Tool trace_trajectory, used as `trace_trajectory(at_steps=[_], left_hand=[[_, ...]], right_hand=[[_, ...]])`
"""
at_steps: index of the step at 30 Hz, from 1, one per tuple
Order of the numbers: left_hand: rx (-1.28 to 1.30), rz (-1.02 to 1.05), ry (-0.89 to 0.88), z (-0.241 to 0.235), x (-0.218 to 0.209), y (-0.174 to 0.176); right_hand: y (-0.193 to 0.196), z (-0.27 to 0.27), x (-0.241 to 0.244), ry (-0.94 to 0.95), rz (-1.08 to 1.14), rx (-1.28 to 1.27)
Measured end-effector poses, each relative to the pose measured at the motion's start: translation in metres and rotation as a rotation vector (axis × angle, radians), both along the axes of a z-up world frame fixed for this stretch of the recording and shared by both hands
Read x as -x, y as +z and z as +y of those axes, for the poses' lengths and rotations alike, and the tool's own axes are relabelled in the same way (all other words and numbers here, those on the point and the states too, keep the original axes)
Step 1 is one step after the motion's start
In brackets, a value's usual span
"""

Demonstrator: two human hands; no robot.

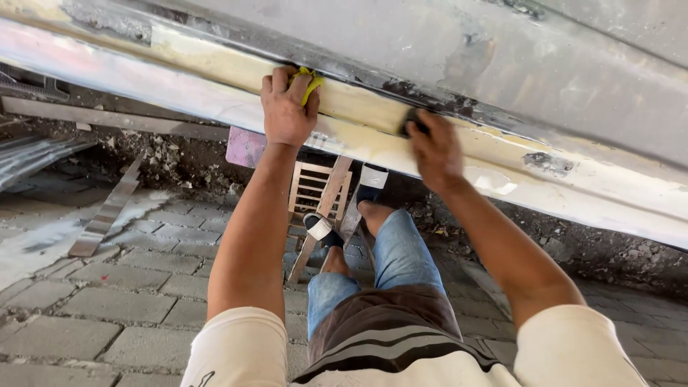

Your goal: The person dips a yellow sponge and a black scrubber into a green bucket of water and scrubs a horizontal metal beam. They repeatedly wipe the surface with both tools, moving along the beam to clean it.

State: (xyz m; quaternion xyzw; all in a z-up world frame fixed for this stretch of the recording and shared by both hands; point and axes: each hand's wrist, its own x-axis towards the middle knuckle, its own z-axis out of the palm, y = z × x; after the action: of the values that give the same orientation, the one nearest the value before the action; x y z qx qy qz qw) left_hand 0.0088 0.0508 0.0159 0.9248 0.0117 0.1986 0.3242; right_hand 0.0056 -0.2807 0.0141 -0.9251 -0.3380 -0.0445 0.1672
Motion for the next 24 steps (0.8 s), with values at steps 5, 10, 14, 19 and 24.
trace_trajectory(at_steps=[5,10,14,19,24], left_hand=[[-0.014,0.018,0.011,-0.003,0.003,-0.003],[-0.015,0.083,0.011,0.001,0.002,-0.002],[0.006,0.060,-0.014,0.000,0.001,-0.003],[-0.029,0.074,0.010,-0.004,0.006,-0.010],[-0.017,0.074,0.017,-0.001,0.001,-0.009]], right_hand=[[-0.014,0.121,-0.017,0.059,0.066,-0.094],[-0.010,0.083,-0.016,0.083,0.001,-0.142],[0.009,-0.025,0.005,-0.054,-0.007,-0.076],[0.025,-0.049,0.026,-0.204,-0.002,-0.070],[0.024,-0.044,0.018,-0.193,-0.044,-0.055]])
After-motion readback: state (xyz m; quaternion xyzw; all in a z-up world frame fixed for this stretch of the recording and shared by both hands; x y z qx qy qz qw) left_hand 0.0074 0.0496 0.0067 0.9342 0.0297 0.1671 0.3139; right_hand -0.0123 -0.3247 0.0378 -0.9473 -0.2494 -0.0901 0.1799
